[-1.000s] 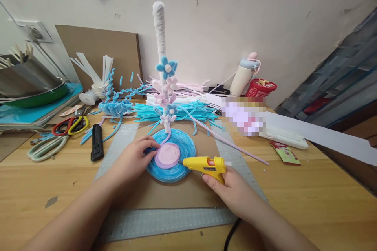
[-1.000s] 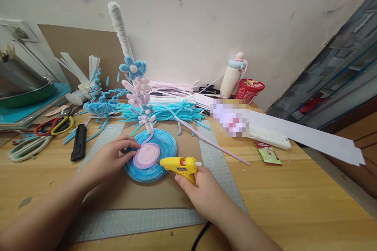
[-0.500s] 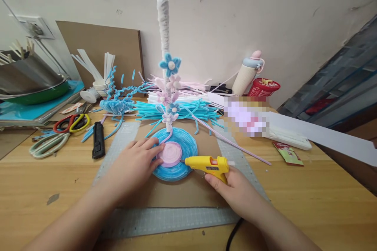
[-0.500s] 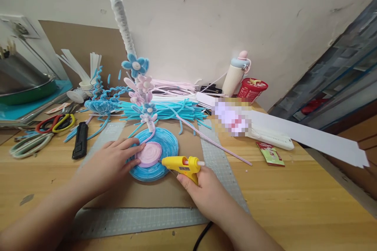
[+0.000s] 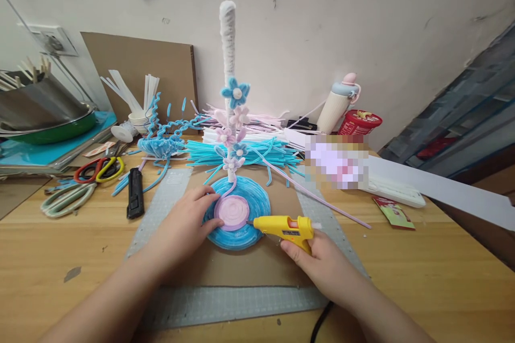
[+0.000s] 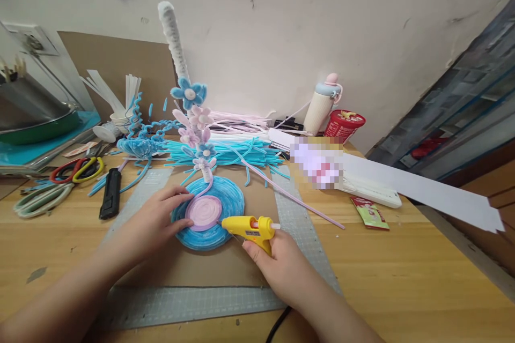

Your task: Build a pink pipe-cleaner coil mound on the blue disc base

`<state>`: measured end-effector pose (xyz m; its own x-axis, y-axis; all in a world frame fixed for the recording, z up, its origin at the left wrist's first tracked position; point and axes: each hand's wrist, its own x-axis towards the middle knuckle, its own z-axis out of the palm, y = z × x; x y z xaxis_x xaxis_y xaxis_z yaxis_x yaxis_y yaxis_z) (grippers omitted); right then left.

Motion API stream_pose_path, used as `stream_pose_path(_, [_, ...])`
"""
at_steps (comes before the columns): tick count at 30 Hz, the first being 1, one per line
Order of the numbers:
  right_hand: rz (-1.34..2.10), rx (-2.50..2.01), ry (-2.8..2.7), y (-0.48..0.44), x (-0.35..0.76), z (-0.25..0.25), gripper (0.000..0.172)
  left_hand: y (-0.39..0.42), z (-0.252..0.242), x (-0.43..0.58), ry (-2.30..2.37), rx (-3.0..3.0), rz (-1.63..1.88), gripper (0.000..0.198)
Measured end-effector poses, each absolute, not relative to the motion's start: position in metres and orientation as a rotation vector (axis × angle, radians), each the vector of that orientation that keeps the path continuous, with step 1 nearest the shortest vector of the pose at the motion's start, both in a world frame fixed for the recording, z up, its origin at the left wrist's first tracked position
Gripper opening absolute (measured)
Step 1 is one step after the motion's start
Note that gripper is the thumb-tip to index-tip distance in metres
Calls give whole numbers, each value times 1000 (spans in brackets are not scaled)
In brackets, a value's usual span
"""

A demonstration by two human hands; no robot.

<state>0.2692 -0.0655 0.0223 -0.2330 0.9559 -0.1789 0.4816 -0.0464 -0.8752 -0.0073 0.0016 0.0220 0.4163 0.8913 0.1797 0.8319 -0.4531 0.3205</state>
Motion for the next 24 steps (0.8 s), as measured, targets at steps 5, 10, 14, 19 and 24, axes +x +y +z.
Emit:
stream_pose_path(5, [1248,-1519,-1731,-67,270,22,36,1,32,-3,1462,2388,423,32])
stream_pose_path(10, [1246,-1533,-1738,-67,270,22,35,-3,32,1,1504,2350,424,52])
stream_pose_path(14, [1245,-1525,-1739,-67,270,21,36,-3,28,1,1537,2374,431,46])
stream_pose_path(19, [1234,-1520,-1738,-67,270,20,34,1,26,0,1529,2329,423,47])
stream_pose_path(24, [1248,-1522,-1731,-67,270,20,35,4,26,1,1483,2228,437,56])
